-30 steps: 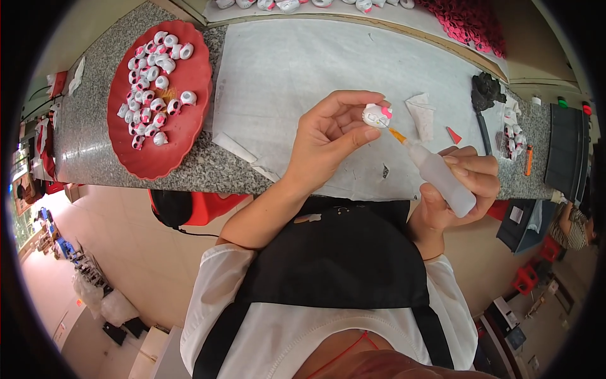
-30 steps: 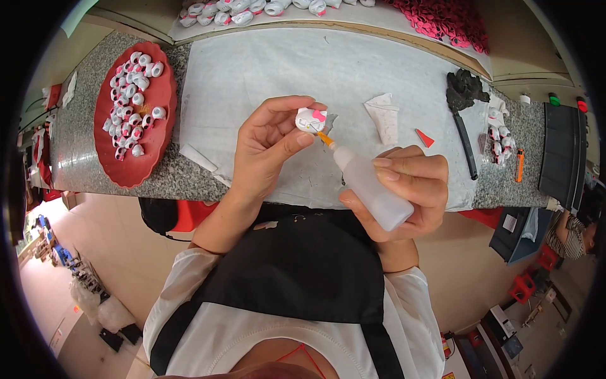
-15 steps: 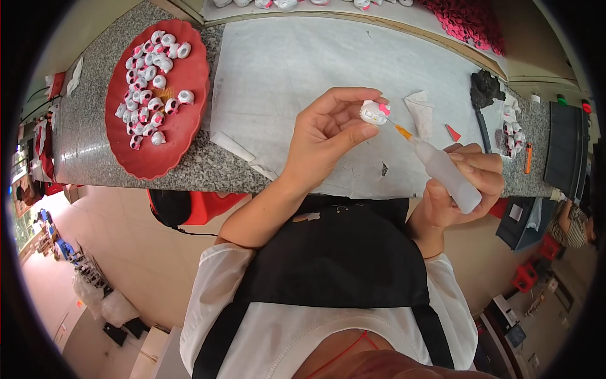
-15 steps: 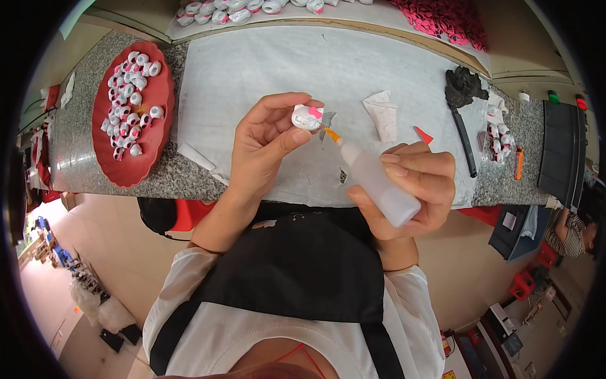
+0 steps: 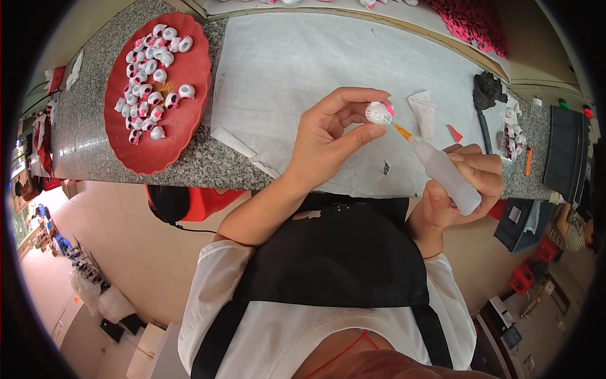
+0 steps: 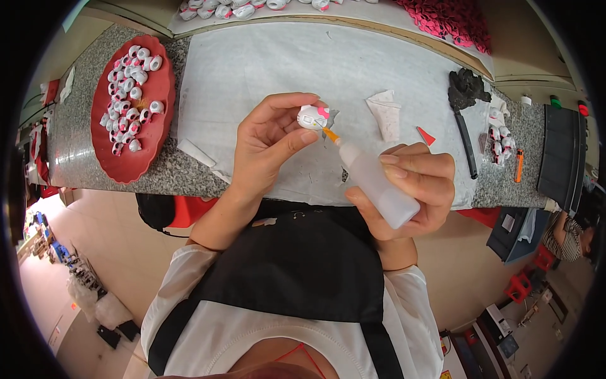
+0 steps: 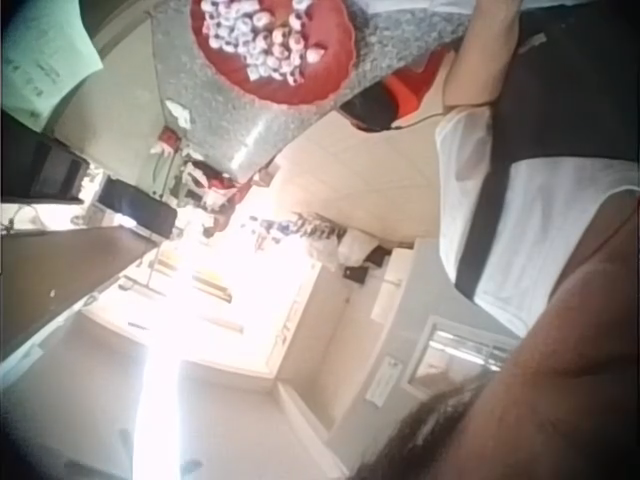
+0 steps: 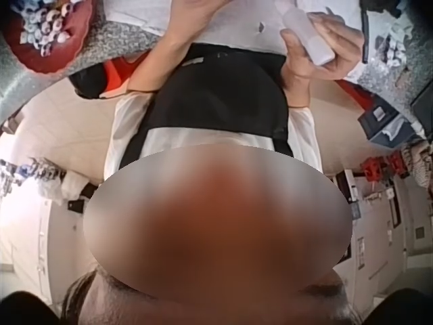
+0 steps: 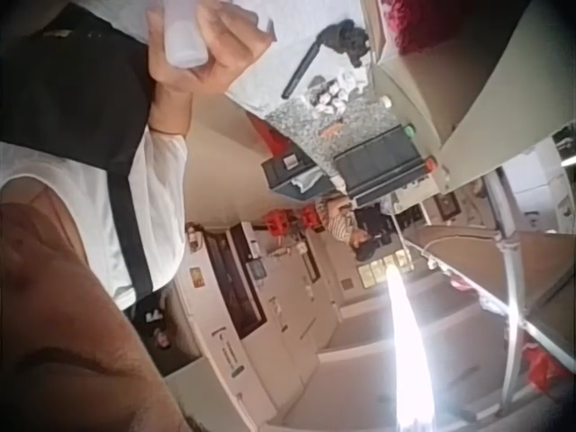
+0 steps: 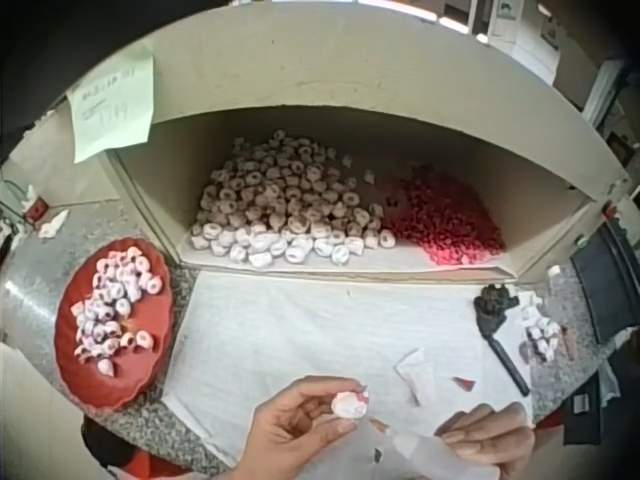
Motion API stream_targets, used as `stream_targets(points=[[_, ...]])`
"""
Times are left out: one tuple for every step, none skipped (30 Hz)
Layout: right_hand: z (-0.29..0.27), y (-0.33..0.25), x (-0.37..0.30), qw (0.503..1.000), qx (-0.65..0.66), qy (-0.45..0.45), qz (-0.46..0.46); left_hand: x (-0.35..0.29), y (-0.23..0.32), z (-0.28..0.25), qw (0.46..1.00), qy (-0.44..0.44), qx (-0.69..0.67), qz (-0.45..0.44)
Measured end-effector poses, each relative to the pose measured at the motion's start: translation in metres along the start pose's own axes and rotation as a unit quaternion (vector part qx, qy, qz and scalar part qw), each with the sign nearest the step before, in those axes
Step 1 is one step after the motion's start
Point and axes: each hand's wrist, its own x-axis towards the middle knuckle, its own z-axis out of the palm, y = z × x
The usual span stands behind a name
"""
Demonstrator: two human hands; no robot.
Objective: Applying glue and attaching small pink bows to white toy figurine heads at a factory assembly workbench.
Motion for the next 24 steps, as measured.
stream_targets(points=[[0.0004,0.0002,0.0001,1.000,0.002,0.001,-0.003,0.0003,-0.0008,-0.0002,1.000,-0.001,0.002,0.009],[0.0005,0.0000,0.0000,1.000,0.002,0.000,-0.002,0.0005,-0.0016,-0.0005,1.000,0.000,0.002,0.009],[0.0006,-0.0003,-0.0002,1.000,-0.003,-0.002,0.000,0.0005,-0.0026,-0.0009,0.999,-0.007,0.023,0.027],[0.0008,-0.0006,-0.0006,1.000,-0.007,-0.003,0.002,0.0004,-0.0033,-0.0013,0.998,-0.013,0.045,0.044],[0.0009,-0.0005,-0.0013,1.000,-0.007,-0.003,0.002,0.0003,-0.0039,-0.0014,0.998,-0.013,0.045,0.044],[0.0011,-0.0001,-0.0023,1.000,-0.009,-0.004,0.001,0.0002,-0.0045,-0.0015,0.995,-0.011,0.074,0.060],[0.0012,0.0001,-0.0029,1.000,-0.010,-0.005,0.001,0.0000,-0.0048,-0.0014,0.992,-0.008,0.102,0.075],[0.0017,0.0000,-0.0024,1.000,-0.010,-0.005,0.001,-0.0003,-0.0048,-0.0014,0.992,-0.008,0.102,0.075],[0.0025,-0.0003,-0.0014,1.000,-0.005,-0.008,-0.002,-0.0006,-0.0047,-0.0014,0.990,-0.007,0.115,0.079],[0.0029,-0.0004,-0.0008,1.000,0.001,-0.011,-0.006,-0.0005,-0.0047,-0.0014,0.988,-0.005,0.129,0.083],[0.0027,-0.0009,-0.0012,1.000,0.000,-0.011,-0.006,-0.0006,-0.0046,-0.0020,0.988,-0.005,0.128,0.082],[0.0024,-0.0016,-0.0019,1.000,0.002,-0.016,0.001,-0.0006,-0.0044,-0.0033,0.987,-0.014,0.138,0.082],[0.0024,-0.0019,-0.0023,1.000,0.004,-0.021,0.007,-0.0008,-0.0042,-0.0042,0.985,-0.023,0.149,0.082],[0.0019,-0.0017,-0.0023,1.000,0.004,-0.021,0.007,-0.0009,-0.0041,-0.0044,0.985,-0.023,0.149,0.082],[0.0010,-0.0014,-0.0019,1.000,0.003,-0.026,0.007,-0.0010,-0.0041,-0.0045,0.985,-0.019,0.151,0.083],[0.0001,-0.0014,-0.0014,1.000,0.002,-0.030,0.007,-0.0008,-0.0040,-0.0043,0.984,-0.015,0.154,0.084],[0.0000,-0.0013,-0.0007,1.000,0.002,-0.030,0.007,-0.0004,-0.0039,-0.0043,0.984,-0.016,0.153,0.084],[0.0001,-0.0010,0.0005,1.000,0.004,-0.022,0.009,0.0000,-0.0037,-0.0044,0.984,-0.016,0.159,0.083],[0.0000,-0.0005,0.0009,1.000,0.006,-0.015,0.010,0.0003,-0.0039,-0.0044,0.983,-0.017,0.163,0.082],[-0.0005,0.0004,0.0015,1.000,0.004,-0.014,0.010,0.0009,-0.0043,-0.0039,0.983,-0.019,0.163,0.082],[-0.0012,0.0014,0.0025,1.000,-0.001,-0.014,0.006,0.0017,-0.0047,-0.0030,0.983,-0.018,0.159,0.085],[-0.0018,0.0014,0.0027,1.000,-0.007,-0.013,0.001,0.0022,-0.0051,-0.0025,0.984,-0.018,0.155,0.088],[-0.0026,0.0008,0.0028,1.000,-0.010,-0.012,0.000,0.0024,-0.0052,-0.0019,0.984,-0.022,0.153,0.089],[-0.0036,0.0000,0.0027,1.000,-0.004,-0.017,0.011,0.0019,-0.0048,-0.0014,0.988,-0.018,0.133,0.078]])
